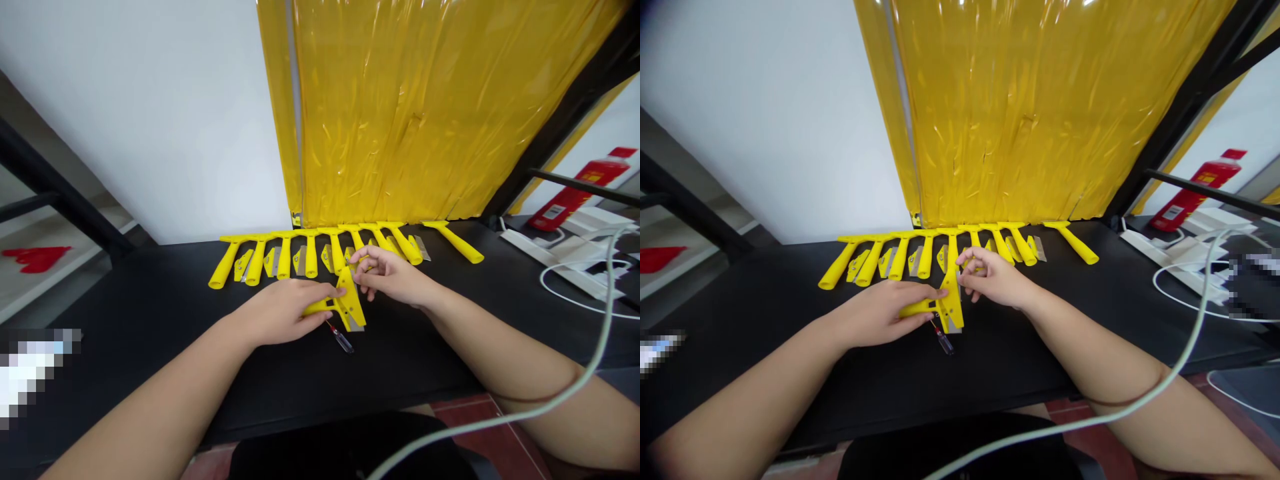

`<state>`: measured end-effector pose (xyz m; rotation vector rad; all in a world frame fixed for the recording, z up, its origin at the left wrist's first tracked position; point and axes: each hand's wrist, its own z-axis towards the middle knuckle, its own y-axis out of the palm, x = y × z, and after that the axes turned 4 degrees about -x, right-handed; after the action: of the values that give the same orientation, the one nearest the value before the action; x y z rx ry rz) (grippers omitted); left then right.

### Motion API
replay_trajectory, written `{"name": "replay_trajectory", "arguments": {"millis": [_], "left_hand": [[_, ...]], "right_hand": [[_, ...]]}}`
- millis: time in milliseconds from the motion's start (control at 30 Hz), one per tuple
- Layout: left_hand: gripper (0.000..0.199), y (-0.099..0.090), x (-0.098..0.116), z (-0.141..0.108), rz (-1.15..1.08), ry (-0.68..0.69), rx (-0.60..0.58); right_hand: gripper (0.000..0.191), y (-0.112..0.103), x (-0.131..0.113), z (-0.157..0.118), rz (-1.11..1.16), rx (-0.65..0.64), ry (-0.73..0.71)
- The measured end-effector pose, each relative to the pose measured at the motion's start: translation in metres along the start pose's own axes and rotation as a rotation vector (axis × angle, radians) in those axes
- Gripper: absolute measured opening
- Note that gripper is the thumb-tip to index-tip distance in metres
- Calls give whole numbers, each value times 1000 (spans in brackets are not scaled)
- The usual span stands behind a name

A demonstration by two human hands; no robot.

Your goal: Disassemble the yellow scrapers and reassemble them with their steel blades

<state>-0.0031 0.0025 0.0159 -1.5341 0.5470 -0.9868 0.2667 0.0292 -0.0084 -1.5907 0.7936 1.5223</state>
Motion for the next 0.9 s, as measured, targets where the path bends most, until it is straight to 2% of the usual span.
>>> {"name": "replay_trajectory", "arguments": {"millis": [233, 500, 900], "left_hand": [[41, -1, 1, -1, 28, 13, 4], [39, -2, 2, 0, -1, 40, 42], [39, -1, 1, 0, -14, 53, 32]], "right_hand": [[39, 3, 2, 0, 155, -46, 80], [39, 0, 4, 2, 180, -56, 87], [38, -2, 9, 5, 212, -65, 101]]}}
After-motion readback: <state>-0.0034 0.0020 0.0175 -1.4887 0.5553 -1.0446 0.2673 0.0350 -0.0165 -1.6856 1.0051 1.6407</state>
